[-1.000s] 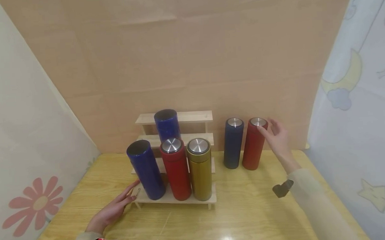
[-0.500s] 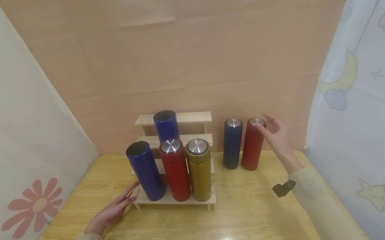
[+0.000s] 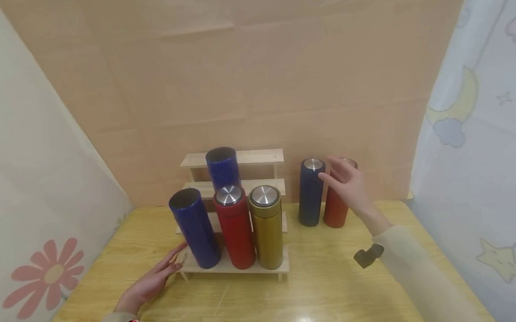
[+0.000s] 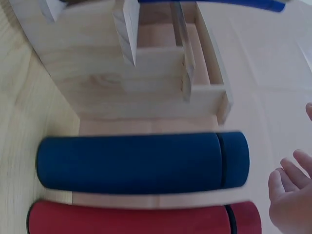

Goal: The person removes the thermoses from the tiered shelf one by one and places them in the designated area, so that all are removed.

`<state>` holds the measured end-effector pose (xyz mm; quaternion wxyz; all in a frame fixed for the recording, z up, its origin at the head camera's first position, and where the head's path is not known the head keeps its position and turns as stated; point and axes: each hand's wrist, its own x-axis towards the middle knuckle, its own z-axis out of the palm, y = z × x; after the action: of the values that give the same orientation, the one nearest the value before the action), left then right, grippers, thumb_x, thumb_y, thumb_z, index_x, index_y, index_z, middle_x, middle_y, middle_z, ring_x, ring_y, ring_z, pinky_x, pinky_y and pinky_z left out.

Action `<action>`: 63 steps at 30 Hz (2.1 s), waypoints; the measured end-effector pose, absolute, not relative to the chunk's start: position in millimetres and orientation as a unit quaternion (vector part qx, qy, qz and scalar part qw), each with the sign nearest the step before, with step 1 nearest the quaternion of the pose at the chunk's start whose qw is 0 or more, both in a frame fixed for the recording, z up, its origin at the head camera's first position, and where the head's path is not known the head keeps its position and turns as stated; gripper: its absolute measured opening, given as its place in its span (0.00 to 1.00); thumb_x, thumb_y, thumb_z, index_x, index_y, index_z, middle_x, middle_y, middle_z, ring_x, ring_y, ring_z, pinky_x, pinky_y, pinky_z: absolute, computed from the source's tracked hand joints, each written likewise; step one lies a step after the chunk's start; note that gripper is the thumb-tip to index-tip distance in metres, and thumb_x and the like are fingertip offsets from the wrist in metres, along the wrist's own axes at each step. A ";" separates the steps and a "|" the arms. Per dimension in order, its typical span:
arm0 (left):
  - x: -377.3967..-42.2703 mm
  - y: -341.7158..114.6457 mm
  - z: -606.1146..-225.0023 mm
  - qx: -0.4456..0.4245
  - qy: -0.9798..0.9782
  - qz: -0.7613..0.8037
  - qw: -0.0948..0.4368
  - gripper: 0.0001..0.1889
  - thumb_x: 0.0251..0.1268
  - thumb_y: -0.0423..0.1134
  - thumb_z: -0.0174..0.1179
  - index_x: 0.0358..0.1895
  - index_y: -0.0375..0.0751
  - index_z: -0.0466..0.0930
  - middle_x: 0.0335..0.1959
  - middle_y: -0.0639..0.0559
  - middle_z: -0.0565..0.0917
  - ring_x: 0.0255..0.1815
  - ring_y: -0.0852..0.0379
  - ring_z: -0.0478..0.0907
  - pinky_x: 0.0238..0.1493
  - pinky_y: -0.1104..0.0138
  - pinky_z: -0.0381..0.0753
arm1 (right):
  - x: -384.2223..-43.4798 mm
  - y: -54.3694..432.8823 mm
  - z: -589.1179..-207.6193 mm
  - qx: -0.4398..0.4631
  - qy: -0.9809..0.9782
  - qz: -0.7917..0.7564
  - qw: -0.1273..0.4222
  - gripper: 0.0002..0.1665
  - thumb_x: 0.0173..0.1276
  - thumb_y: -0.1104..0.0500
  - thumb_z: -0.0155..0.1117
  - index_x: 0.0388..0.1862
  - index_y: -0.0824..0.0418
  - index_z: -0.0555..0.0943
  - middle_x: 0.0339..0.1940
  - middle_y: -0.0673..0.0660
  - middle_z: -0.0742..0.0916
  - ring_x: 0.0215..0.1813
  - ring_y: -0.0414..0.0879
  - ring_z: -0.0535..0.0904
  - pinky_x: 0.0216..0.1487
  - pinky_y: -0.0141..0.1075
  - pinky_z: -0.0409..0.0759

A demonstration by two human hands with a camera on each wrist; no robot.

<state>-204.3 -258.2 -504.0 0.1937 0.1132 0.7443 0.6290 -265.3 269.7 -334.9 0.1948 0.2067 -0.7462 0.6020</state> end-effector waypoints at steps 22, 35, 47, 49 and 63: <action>-206.3 -255.3 -503.8 0.107 0.745 0.630 0.193 0.34 0.77 0.41 0.47 0.79 0.51 0.42 0.77 0.41 0.31 0.74 0.38 0.23 0.60 0.30 0.26 | -289.4 190.0 -339.6 0.291 -0.810 0.501 0.096 0.29 0.70 0.60 0.62 0.69 0.65 0.69 0.67 0.64 0.74 0.67 0.60 0.68 0.65 0.56 0.64; -204.9 -254.7 -505.8 0.113 0.741 0.632 0.197 0.33 0.78 0.41 0.46 0.79 0.49 0.41 0.77 0.41 0.30 0.74 0.37 0.22 0.60 0.30 0.25 | -305.6 160.3 -296.7 0.355 -0.802 0.479 0.013 0.29 0.74 0.58 0.57 0.71 0.64 0.67 0.68 0.59 0.73 0.68 0.53 0.69 0.65 0.49 0.67; -205.6 -254.3 -507.0 0.125 0.732 0.640 0.198 0.33 0.78 0.39 0.45 0.79 0.51 0.42 0.78 0.44 0.30 0.74 0.39 0.20 0.60 0.31 0.24 | -300.9 141.0 -267.1 0.383 -0.775 0.502 -0.024 0.28 0.75 0.58 0.54 0.71 0.65 0.65 0.68 0.60 0.73 0.68 0.50 0.68 0.65 0.43 0.67; -206.0 -254.3 -507.1 0.127 0.731 0.641 0.197 0.33 0.78 0.39 0.45 0.79 0.50 0.41 0.78 0.44 0.30 0.74 0.39 0.20 0.60 0.31 0.24 | -300.0 138.5 -265.7 0.383 -0.774 0.503 -0.034 0.29 0.75 0.56 0.54 0.72 0.63 0.65 0.68 0.58 0.73 0.68 0.49 0.68 0.65 0.43 0.67; -201.8 -256.2 -507.0 0.121 0.734 0.640 0.192 0.33 0.77 0.39 0.46 0.79 0.48 0.42 0.78 0.44 0.30 0.74 0.39 0.21 0.62 0.32 0.25 | -295.6 118.4 -256.8 0.379 -0.773 0.501 -0.092 0.37 0.72 0.51 0.59 0.77 0.53 0.58 0.70 0.58 0.71 0.70 0.51 0.65 0.66 0.50 0.64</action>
<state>-201.8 -256.2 -507.0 0.1918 0.1208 0.7343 0.6399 -295.6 118.4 -256.8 -0.0920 0.3792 -0.7725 0.5010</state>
